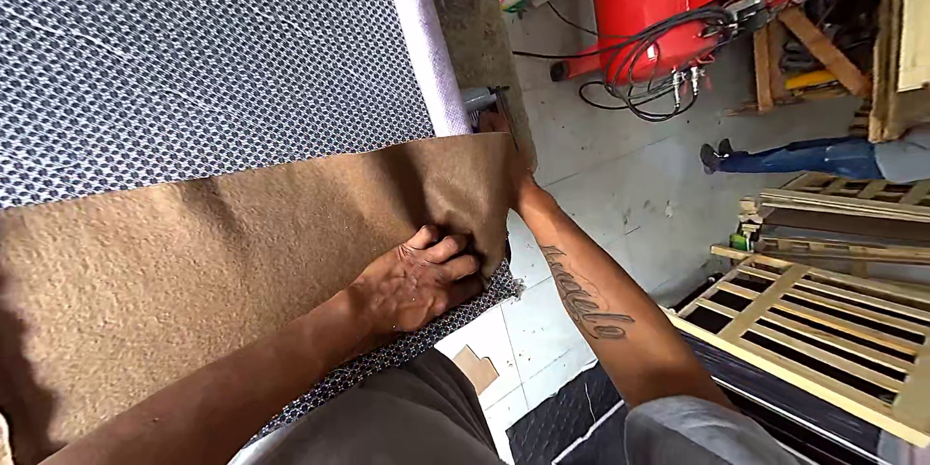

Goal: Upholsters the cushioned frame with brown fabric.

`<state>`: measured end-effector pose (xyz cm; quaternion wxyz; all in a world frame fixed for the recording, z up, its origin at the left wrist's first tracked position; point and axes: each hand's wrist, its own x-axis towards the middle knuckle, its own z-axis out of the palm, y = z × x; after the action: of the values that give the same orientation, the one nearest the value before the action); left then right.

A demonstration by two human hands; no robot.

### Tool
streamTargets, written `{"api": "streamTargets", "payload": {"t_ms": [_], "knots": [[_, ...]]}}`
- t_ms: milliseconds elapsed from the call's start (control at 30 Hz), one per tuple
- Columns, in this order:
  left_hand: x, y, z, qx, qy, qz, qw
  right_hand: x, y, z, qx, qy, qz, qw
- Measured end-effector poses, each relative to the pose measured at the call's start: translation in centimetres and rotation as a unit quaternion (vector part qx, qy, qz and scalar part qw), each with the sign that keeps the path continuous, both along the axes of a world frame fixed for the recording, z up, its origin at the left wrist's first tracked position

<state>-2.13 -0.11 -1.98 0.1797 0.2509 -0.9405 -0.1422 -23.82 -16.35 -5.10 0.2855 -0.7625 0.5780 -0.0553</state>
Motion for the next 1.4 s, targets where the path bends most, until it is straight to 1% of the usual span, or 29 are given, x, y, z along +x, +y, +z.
{"api": "streamTargets", "payload": {"t_ms": [33,100,167,200,267,333,367,433,500,567,667,767,833,967,1067,1167,1267,1333,1400], "knots": [[0.0,0.0,0.0,0.0,0.004,0.001,1.0,0.1,0.6,0.8,0.01,-0.024,-0.032,0.999],[0.1,-0.1,0.2,-0.003,0.009,0.007,1.0,-0.5,2.7,3.7,-0.022,-0.026,-0.07,0.997],[0.3,0.0,0.2,0.005,0.011,0.009,1.0,-2.0,4.0,7.0,-0.063,0.067,-0.097,0.991],[0.3,0.0,0.2,0.009,0.012,0.007,1.0,-3.0,4.9,9.2,-0.062,0.112,-0.111,0.986],[0.3,-0.1,0.2,0.012,0.016,0.004,1.0,-5.1,7.7,14.2,-0.028,0.163,-0.134,0.977],[0.4,-0.2,0.2,0.019,0.018,0.004,1.0,-7.0,11.3,19.3,-0.031,0.19,-0.131,0.973],[0.3,-0.2,0.0,0.022,0.021,0.006,1.0,-7.5,13.2,21.7,-0.038,0.189,-0.119,0.974],[0.4,-0.3,0.0,0.025,0.035,0.014,0.999,-6.6,16.9,26.1,-0.015,0.145,-0.108,0.983],[0.6,-0.5,0.0,0.026,0.055,0.028,0.998,-3.9,19.6,28.6,0.03,0.119,-0.096,0.988],[0.8,-0.6,0.0,0.03,0.08,0.054,0.995,-1.1,20.4,28.8,0.087,0.101,-0.071,0.989],[0.9,-0.7,0.2,0.044,0.075,0.094,0.992,1.6,19.0,26.7,0.21,0.037,-0.091,0.973],[0.9,-0.7,0.3,0.052,0.071,0.136,0.987,3.5,16.5,25.2,0.338,0.076,-0.108,0.932],[0.9,-0.8,0.2,0.059,0.069,0.156,0.984,4.6,15.1,24.5,0.392,0.11,-0.119,0.906],[1.2,-0.7,0.5,0.07,0.065,0.166,0.982,6.8,12.9,24.1,0.411,0.219,-0.122,0.877],[1.3,-0.7,0.5,0.074,0.06,0.171,0.981,8.4,11.0,23.8,0.43,0.268,-0.103,0.856],[1.3,-0.6,0.7,0.071,0.058,0.187,0.978,10.3,9.5,23.1,0.451,0.294,-0.102,0.836],[1.9,0.1,0.4,0.047,0.066,0.216,0.973,11.4,8.4,22.4,0.466,0.302,-0.103,0.825],[4.8,0.7,0.6,0.047,0.072,0.224,0.971,11.9,7.9,22.2,0.476,0.3,-0.103,0.82],[11.4,1.4,1.1,0.077,0.067,0.266,0.959,11.8,7.5,22.2,0.485,0.28,-0.116,0.82]]}}
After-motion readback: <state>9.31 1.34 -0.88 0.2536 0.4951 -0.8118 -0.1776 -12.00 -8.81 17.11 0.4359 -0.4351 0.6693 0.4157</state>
